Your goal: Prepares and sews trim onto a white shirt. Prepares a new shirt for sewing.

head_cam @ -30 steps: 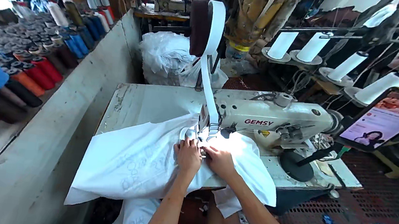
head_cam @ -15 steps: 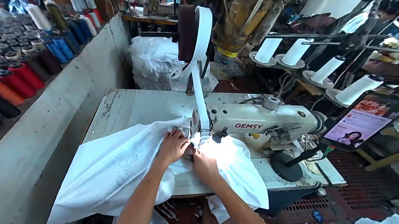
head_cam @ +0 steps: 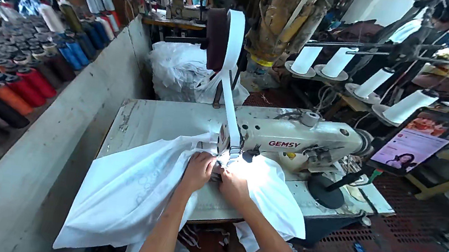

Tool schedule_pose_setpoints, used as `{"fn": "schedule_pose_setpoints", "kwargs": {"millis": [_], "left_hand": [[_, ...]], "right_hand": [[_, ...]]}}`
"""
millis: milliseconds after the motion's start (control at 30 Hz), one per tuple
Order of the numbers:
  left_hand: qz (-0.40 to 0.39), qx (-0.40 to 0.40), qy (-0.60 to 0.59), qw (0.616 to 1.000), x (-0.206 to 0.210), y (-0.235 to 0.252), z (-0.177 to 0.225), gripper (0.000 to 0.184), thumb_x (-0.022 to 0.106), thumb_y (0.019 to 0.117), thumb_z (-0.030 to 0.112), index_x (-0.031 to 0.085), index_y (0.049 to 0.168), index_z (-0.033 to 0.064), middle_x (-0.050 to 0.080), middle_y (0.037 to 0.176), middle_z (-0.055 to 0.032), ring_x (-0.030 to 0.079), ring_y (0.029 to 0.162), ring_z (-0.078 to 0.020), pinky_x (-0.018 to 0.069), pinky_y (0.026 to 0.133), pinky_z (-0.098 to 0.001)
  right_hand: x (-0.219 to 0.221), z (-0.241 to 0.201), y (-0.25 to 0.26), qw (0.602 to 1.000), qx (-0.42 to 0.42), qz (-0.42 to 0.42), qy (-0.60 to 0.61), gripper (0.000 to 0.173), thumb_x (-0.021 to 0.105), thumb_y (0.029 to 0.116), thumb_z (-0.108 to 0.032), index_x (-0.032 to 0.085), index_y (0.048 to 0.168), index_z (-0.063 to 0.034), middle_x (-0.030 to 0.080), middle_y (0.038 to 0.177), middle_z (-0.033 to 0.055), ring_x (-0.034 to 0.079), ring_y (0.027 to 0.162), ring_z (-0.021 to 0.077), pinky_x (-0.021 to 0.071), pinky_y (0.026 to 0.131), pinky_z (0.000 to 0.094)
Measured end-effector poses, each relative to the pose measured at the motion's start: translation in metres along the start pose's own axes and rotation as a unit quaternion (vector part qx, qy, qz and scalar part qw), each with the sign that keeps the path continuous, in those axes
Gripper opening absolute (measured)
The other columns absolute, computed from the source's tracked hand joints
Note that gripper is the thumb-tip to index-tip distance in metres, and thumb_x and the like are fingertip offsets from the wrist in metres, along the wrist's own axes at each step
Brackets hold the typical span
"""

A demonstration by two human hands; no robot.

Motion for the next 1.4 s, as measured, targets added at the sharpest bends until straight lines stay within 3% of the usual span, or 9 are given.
{"fn": "schedule_pose_setpoints", "kwargs": {"millis": [300, 467, 633, 733, 900, 1067, 1167, 1267, 1400], "left_hand": [[-0.1, -0.069, 0.117, 0.986, -0.002, 0.041, -0.018, 0.042, 0.037, 0.1069, 0.04, 0.065, 0.137, 0.0289, 0.051, 0.152, -0.0065, 0.042, 0.143, -0.0299, 0.0269, 0.119, -0.0546], [-0.038, -0.089, 0.102, 0.99, 0.001, 0.058, -0.035, 0.049, 0.036, 0.1065, 0.054, 0.064, 0.139, 0.0294, 0.057, 0.147, -0.0023, 0.047, 0.14, -0.0253, 0.0295, 0.119, -0.0534], [-0.055, -0.141, 0.081, 0.985, 0.003, 0.07, -0.039, 0.048, 0.06, 0.0935, 0.052, 0.067, 0.135, 0.0298, 0.051, 0.152, -0.0065, 0.041, 0.145, -0.0298, 0.0238, 0.121, -0.0557], [-0.033, -0.153, 0.071, 0.985, 0.005, 0.078, -0.041, 0.032, 0.056, 0.0997, 0.043, 0.076, 0.121, 0.0293, 0.058, 0.145, -0.0032, 0.047, 0.138, -0.0273, 0.0287, 0.118, -0.0538], [-0.028, -0.15, 0.043, 0.987, 0.005, 0.089, -0.041, 0.031, 0.054, 0.1023, 0.041, 0.078, 0.115, 0.0264, 0.063, 0.138, -0.0013, 0.05, 0.135, -0.0258, 0.03, 0.116, -0.0542], [-0.038, -0.142, 0.055, 0.988, 0.008, 0.086, -0.043, 0.028, 0.056, 0.1013, 0.041, 0.079, 0.113, 0.0291, 0.063, 0.136, -0.0012, 0.051, 0.133, -0.0248, 0.0303, 0.116, -0.0522], [-0.052, -0.142, 0.04, 0.988, 0.003, 0.074, -0.04, 0.029, 0.056, 0.1017, 0.044, 0.078, 0.115, 0.0308, 0.064, 0.132, -0.0023, 0.052, 0.13, -0.0249, 0.031, 0.115, -0.0515], [-0.061, -0.143, 0.014, 0.988, -0.005, 0.055, -0.034, 0.034, 0.055, 0.1017, 0.049, 0.078, 0.117, 0.0274, 0.065, 0.129, -0.0044, 0.053, 0.128, -0.0252, 0.0304, 0.115, -0.0514], [-0.064, -0.151, 0.007, 0.986, -0.009, 0.042, -0.031, 0.035, 0.059, 0.0996, 0.048, 0.076, 0.12, 0.0244, 0.064, 0.132, -0.0046, 0.052, 0.129, -0.0237, 0.0283, 0.116, -0.0499]], "right_hand": [[-0.007, 0.036, -0.003, 0.997, -0.069, 0.018, 0.018, 0.041, 0.061, 0.0937, -0.017, 0.069, 0.133, -0.0223, 0.075, 0.113, 0.0107, 0.074, 0.097, 0.0347, 0.0578, 0.076, 0.0588], [-0.037, 0.093, 0.028, 0.997, 0.069, 0.003, 0.018, 0.061, 0.057, 0.0985, -0.054, 0.067, 0.121, 0.0013, 0.07, 0.113, 0.0257, 0.069, 0.108, 0.0422, 0.053, 0.09, 0.0623], [-0.026, 0.081, 0.032, 0.994, -0.06, 0.081, 0.037, 0.043, 0.052, 0.102, -0.03, 0.071, 0.121, 0.0029, 0.071, 0.11, 0.028, 0.069, 0.108, 0.0417, 0.0538, 0.095, 0.0561], [-0.021, 0.078, 0.043, 0.966, -0.02, 0.171, 0.192, 0.039, 0.068, 0.0917, -0.029, 0.07, 0.113, 0.0034, 0.073, 0.106, 0.0179, 0.071, 0.105, 0.0246, 0.0563, 0.096, 0.0442], [0.001, 0.07, 0.084, 0.988, 0.006, -0.154, 0.005, 0.053, 0.051, 0.1065, -0.036, 0.054, 0.143, 0.003, 0.054, 0.146, 0.0272, 0.047, 0.142, 0.0387, 0.0328, 0.118, 0.0566], [0.013, 0.077, 0.085, 0.991, -0.022, -0.124, 0.045, 0.054, 0.056, 0.1025, -0.035, 0.056, 0.143, 0.0003, 0.056, 0.145, 0.0242, 0.049, 0.141, 0.0355, 0.0334, 0.119, 0.0546], [0.003, 0.072, 0.062, 1.0, -0.008, -0.014, 0.022, 0.047, 0.051, 0.1009, -0.037, 0.065, 0.133, -0.0065, 0.064, 0.136, 0.0186, 0.057, 0.132, 0.0341, 0.0416, 0.111, 0.0574], [-0.003, 0.07, 0.024, 0.985, -0.063, 0.162, 0.0, 0.035, 0.051, 0.1028, -0.03, 0.076, 0.112, -0.0084, 0.076, 0.101, 0.017, 0.074, 0.093, 0.0378, 0.0584, 0.075, 0.0589], [-0.013, 0.075, 0.017, 0.993, -0.038, 0.11, -0.024, 0.038, 0.047, 0.1038, -0.032, 0.072, 0.128, -0.0168, 0.076, 0.095, 0.0154, 0.074, 0.086, 0.0389, 0.0566, 0.07, 0.06]]}}
Point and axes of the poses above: each hand's wrist, its own y-axis towards the middle knuckle, its own x-axis out of the palm, z = x × y, the point moved 3 cm from there along y, towards the middle knuckle
